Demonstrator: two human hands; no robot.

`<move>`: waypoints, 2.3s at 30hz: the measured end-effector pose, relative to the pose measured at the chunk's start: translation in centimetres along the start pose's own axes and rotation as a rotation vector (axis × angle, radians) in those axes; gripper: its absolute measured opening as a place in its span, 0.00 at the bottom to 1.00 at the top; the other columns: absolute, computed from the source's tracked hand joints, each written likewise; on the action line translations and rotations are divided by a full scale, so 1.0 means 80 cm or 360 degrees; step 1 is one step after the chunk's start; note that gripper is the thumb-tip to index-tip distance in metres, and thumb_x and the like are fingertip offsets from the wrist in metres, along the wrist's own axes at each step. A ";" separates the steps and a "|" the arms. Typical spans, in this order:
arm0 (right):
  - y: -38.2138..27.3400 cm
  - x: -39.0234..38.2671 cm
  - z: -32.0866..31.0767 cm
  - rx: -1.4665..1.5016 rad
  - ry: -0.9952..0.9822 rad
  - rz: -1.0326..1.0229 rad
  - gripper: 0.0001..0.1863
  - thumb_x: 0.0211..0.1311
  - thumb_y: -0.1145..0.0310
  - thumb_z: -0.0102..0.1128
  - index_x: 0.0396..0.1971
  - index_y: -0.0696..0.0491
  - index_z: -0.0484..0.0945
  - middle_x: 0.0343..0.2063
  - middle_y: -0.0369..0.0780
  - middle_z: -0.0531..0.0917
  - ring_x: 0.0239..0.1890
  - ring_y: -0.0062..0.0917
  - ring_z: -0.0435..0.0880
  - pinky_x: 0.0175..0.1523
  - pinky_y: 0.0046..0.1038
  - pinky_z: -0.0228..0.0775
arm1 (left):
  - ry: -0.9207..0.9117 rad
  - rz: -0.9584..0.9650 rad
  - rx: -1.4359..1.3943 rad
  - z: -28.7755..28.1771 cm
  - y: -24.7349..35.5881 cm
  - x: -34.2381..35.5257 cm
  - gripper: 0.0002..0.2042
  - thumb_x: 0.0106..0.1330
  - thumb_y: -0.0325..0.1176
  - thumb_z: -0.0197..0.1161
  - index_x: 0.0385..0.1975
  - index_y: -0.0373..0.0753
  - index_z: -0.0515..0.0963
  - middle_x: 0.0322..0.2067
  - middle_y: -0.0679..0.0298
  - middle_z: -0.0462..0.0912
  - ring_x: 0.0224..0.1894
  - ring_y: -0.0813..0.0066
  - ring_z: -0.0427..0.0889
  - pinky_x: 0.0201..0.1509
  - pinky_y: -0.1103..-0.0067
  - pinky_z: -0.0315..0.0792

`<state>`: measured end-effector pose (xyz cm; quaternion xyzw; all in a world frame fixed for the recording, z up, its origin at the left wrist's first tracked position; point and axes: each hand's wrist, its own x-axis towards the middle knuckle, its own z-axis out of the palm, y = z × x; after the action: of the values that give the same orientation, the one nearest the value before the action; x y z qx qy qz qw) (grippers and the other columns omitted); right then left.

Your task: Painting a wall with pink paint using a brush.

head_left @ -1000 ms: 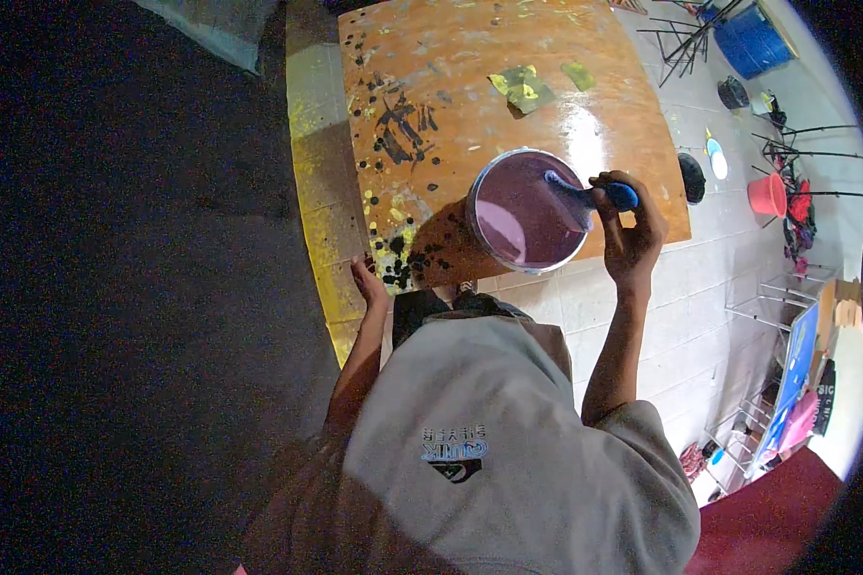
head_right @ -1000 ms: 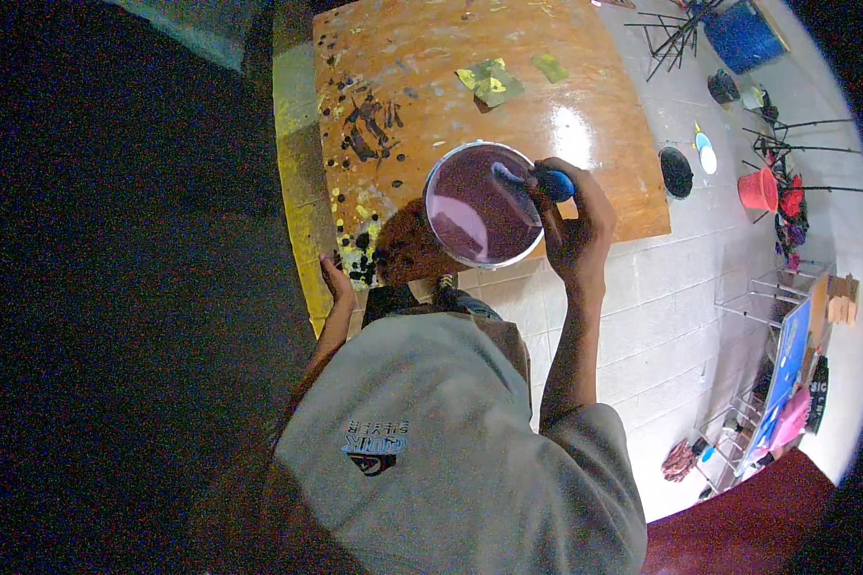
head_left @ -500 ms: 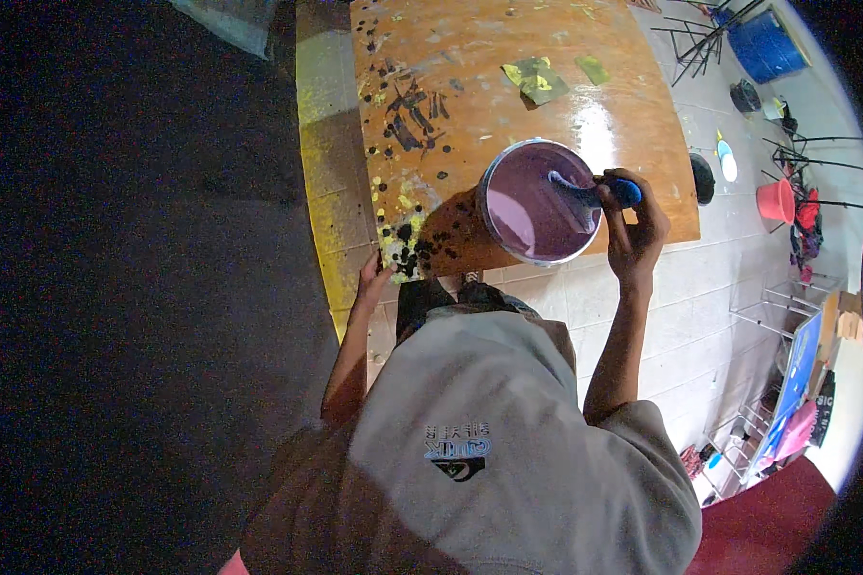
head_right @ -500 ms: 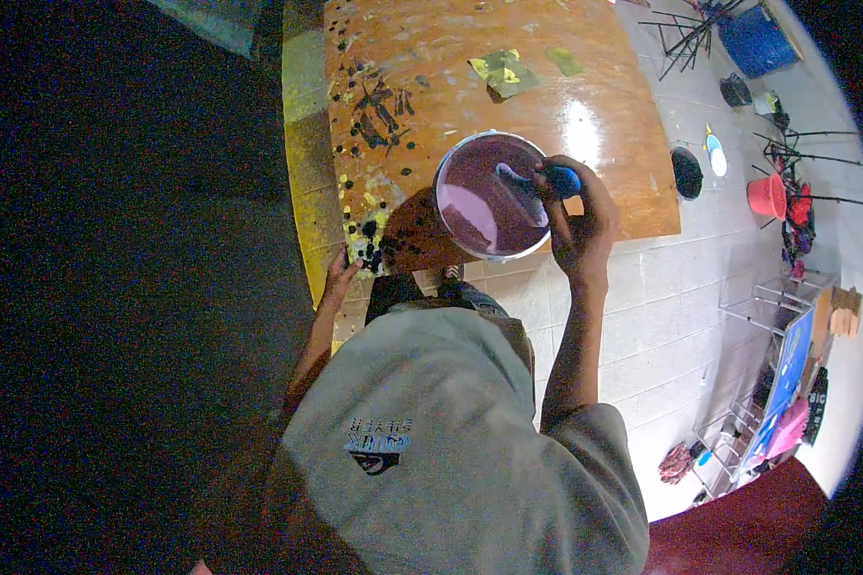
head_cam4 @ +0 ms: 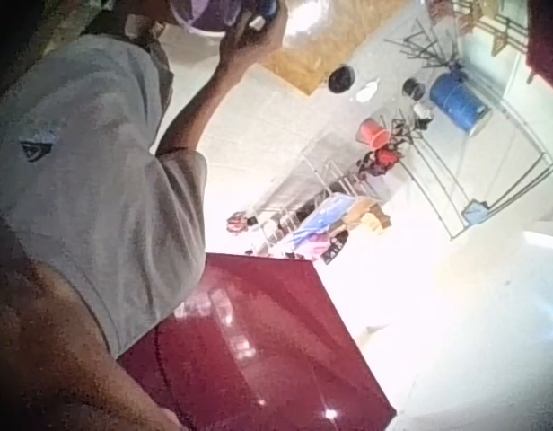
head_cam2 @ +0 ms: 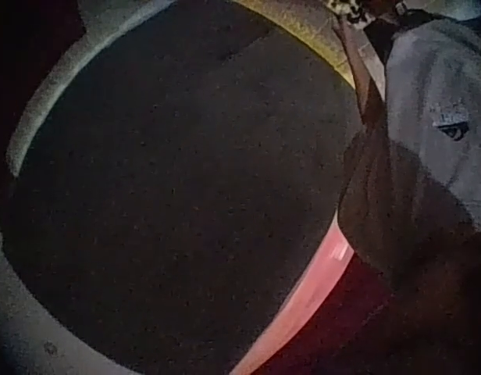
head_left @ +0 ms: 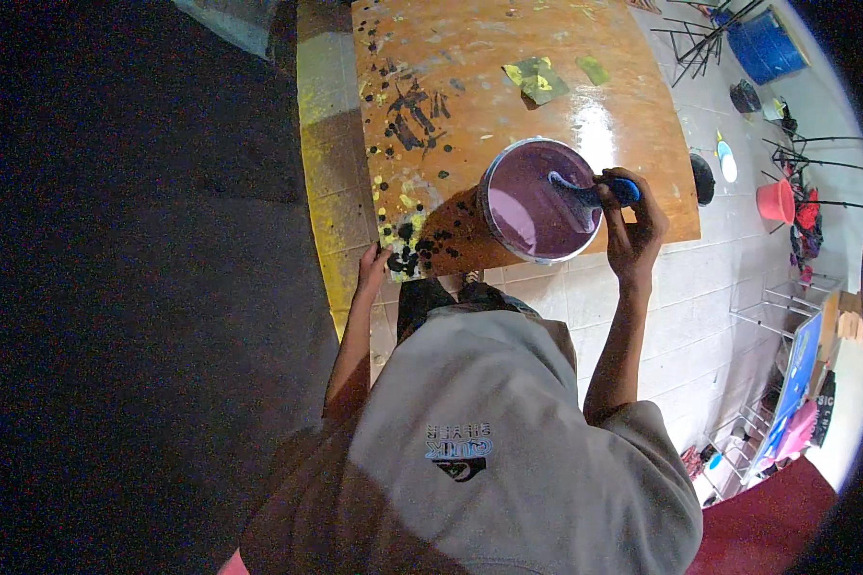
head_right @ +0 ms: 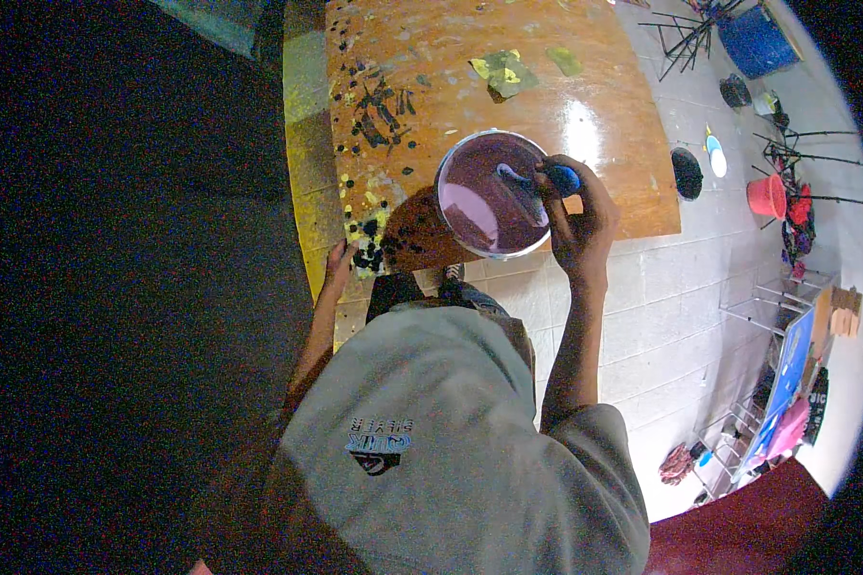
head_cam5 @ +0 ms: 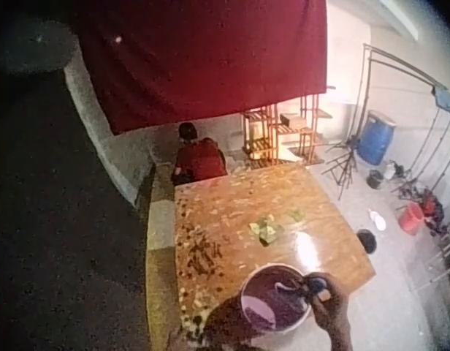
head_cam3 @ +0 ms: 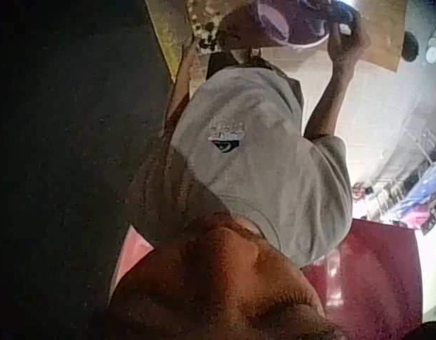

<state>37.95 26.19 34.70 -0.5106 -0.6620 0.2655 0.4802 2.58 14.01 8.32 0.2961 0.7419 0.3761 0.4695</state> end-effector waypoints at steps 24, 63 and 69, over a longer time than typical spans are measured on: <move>0.010 -0.001 0.002 0.0089 -0.0032 0.0008 0.10 0.49 0.78 0.56 0.34 0.58 0.73 0.28 0.40 0.78 0.31 0.20 0.76 0.37 0.20 0.67 | -0.0240 -0.0075 0.0375 0.002 0.015 0.066 0.52 0.39 0.52 0.69 0.59 0.33 0.44 0.59 0.49 0.47 0.61 0.58 0.51 0.59 0.65 0.55; 0.014 -0.012 -0.001 0.0040 -0.0094 0.0042 0.13 0.48 0.80 0.56 0.36 0.59 0.72 0.31 0.41 0.78 0.34 0.22 0.77 0.39 0.21 0.67 | -0.0050 0.0115 0.1051 -0.005 0.046 0.056 0.63 0.29 0.56 0.71 0.59 0.32 0.32 0.60 0.46 0.40 0.62 0.54 0.44 0.62 0.64 0.47; 0.016 -0.014 -0.001 0.0049 -0.0095 0.0121 0.13 0.48 0.78 0.56 0.37 0.58 0.73 0.30 0.41 0.78 0.34 0.22 0.77 0.40 0.22 0.66 | -0.0354 -0.0009 0.0513 -0.033 -0.022 0.046 0.62 0.32 0.55 0.71 0.58 0.32 0.30 0.60 0.46 0.37 0.62 0.55 0.43 0.63 0.67 0.46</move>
<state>38.61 25.60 33.25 -0.5199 -0.6520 0.3088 0.4575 -1.41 15.22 5.85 0.4051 0.7368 0.2161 0.4963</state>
